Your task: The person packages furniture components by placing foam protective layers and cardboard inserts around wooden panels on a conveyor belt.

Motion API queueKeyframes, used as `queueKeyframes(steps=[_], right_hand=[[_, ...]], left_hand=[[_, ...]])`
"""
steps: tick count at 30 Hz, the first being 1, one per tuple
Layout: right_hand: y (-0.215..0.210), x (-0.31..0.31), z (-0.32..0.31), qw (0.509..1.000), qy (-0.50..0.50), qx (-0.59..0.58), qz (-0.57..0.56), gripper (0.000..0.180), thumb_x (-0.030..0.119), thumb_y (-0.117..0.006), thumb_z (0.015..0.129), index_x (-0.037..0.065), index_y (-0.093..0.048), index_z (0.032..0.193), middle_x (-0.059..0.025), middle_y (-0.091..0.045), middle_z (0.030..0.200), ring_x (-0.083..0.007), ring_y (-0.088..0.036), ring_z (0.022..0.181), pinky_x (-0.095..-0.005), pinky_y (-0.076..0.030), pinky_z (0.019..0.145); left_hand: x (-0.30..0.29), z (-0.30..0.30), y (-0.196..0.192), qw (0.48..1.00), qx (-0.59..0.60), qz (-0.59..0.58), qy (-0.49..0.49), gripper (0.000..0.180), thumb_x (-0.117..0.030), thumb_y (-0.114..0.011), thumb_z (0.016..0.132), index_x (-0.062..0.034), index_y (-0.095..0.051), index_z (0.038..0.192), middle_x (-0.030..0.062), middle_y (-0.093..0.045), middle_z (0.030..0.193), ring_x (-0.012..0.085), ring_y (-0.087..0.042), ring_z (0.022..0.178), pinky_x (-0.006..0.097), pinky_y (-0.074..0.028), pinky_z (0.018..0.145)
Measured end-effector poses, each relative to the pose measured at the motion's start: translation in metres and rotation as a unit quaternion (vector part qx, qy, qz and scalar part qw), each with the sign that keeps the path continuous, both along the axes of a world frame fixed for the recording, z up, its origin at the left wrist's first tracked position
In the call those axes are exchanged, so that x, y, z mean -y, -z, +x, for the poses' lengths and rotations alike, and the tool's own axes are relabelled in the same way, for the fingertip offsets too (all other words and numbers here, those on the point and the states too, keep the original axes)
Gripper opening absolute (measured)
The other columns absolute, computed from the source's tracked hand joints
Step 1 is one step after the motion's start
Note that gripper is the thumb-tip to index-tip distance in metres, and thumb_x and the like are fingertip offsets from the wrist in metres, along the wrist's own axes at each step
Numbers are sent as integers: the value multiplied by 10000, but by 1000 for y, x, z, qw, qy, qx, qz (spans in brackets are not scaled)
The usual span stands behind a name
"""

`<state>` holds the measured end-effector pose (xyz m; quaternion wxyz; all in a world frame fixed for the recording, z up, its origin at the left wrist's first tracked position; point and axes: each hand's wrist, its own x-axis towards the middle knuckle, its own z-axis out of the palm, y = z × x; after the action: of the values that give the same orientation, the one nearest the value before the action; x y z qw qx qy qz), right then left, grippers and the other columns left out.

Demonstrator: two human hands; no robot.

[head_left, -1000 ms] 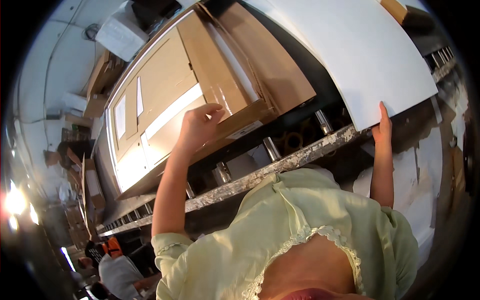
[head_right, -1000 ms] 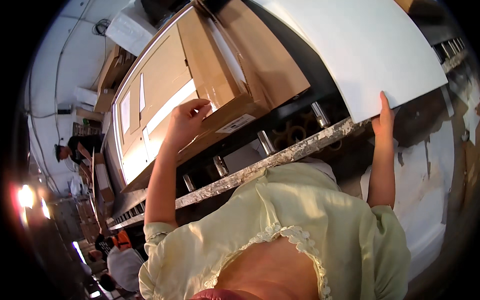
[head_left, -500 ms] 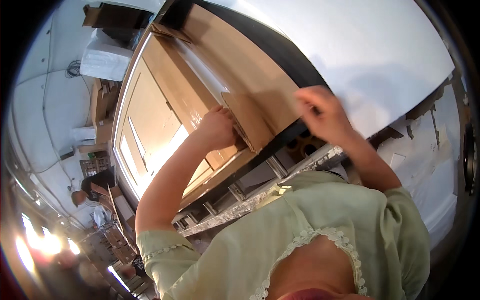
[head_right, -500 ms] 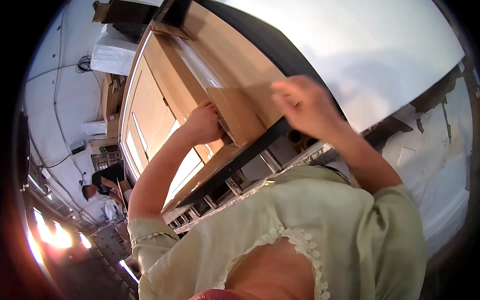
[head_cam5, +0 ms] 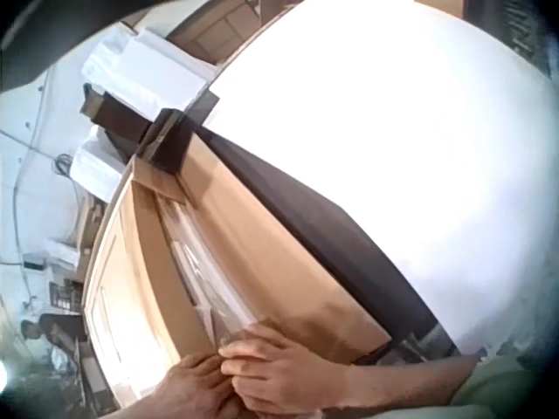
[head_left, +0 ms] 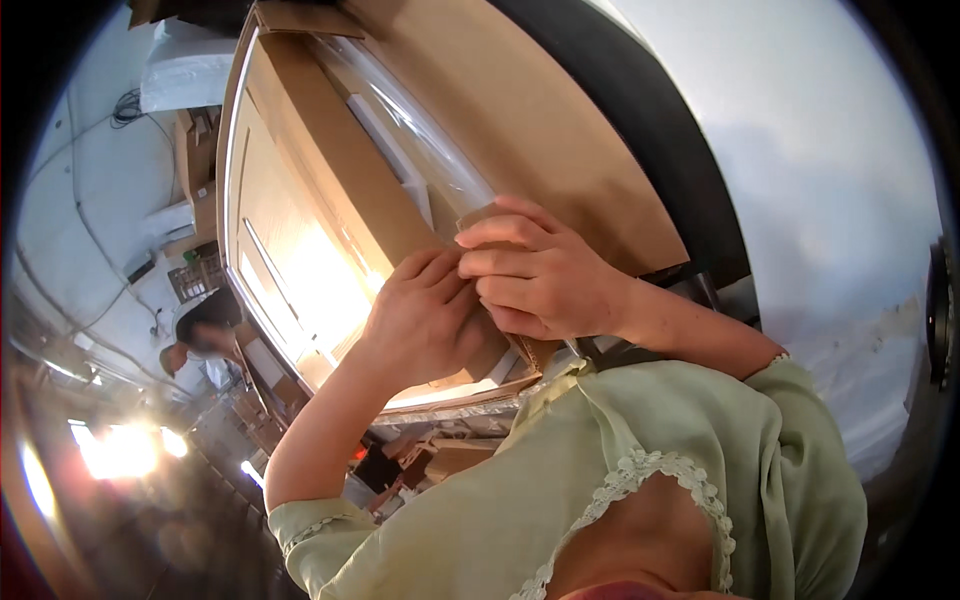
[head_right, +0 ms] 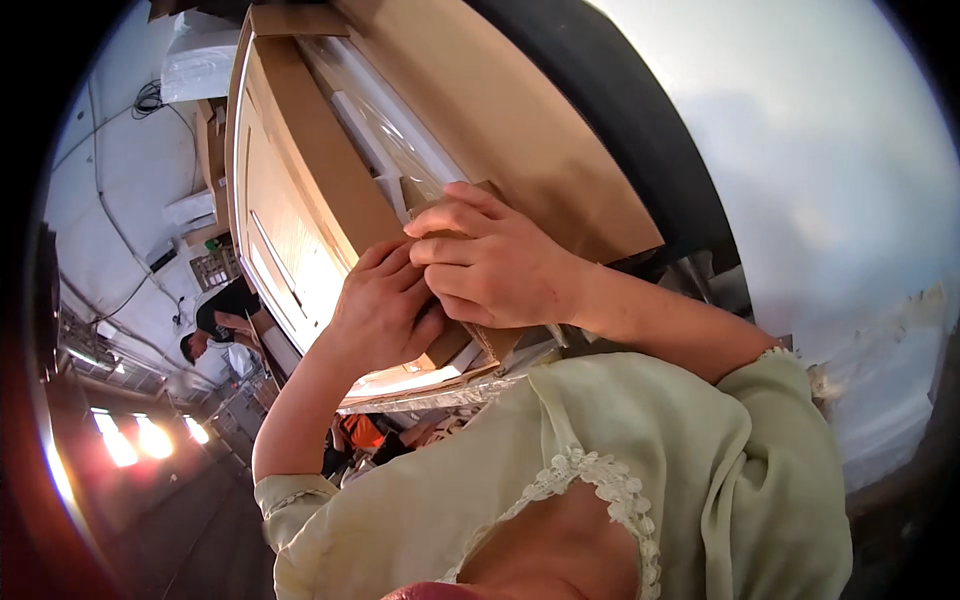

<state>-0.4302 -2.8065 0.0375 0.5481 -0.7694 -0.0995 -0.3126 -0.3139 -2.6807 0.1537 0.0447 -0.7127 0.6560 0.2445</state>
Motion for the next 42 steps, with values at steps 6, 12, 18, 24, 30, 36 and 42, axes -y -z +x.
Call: queueKeyframes(steps=[6,12,18,24,30,36,42], right_hand=[[2,5,-3,1000,23,12,17,57,127,-657,798,90,-626,829,16,-641,1072,-219,-530,1157,-472,-331,1098],[2,1,-2,999,36,3,15,47,137,-656,795,100,-637,775,30,-652,1020,-205,-511,1183,-442,-371,1054],[-14,26,17,785,-104,-137,595,76,95,-623,819,24,-649,821,-50,-671,969,-260,-577,1033,-380,-466,897],[-34,33,115,982,-111,-109,-110,44,27,-617,708,33,-659,702,-108,-658,807,-292,-610,853,-384,-483,736],[-89,41,158,816,-310,-260,-413,225,-34,-600,716,41,-683,911,-129,-682,929,-307,-647,884,-416,-518,705],[-60,20,168,766,-312,-281,-487,370,121,-714,780,90,-672,1147,-67,-679,1075,-285,-605,1070,-394,-527,853],[-37,6,169,732,-253,-206,-599,276,113,-669,782,127,-702,1056,-3,-638,1158,-223,-508,1190,-322,-540,831]], left_hand=[[-5,0,11,1000,6,-1,-6,253,-156,-676,711,-54,-650,940,81,-650,1027,280,-589,1056,416,-437,939],[-5,1,10,1000,-3,-13,-6,248,-155,-656,618,-33,-666,833,105,-663,937,271,-618,990,385,-459,901],[-13,7,-16,1000,-1,-26,-15,353,-200,-635,586,-24,-685,889,120,-672,993,300,-623,1024,439,-452,922],[-15,7,-25,998,-1,-65,-11,329,-200,-631,570,-3,-677,830,135,-677,932,301,-639,972,433,-471,896],[-21,10,-29,997,-18,-68,-28,342,-168,-600,563,-6,-677,854,125,-675,942,313,-631,1008,439,-443,910],[-31,12,-33,995,-29,-91,-38,350,-166,-601,550,-2,-676,850,126,-674,939,313,-636,994,438,-446,906],[-31,13,-29,992,-36,-113,-38,350,-179,-597,550,-4,-673,844,125,-674,939,310,-635,993,438,-452,903]])
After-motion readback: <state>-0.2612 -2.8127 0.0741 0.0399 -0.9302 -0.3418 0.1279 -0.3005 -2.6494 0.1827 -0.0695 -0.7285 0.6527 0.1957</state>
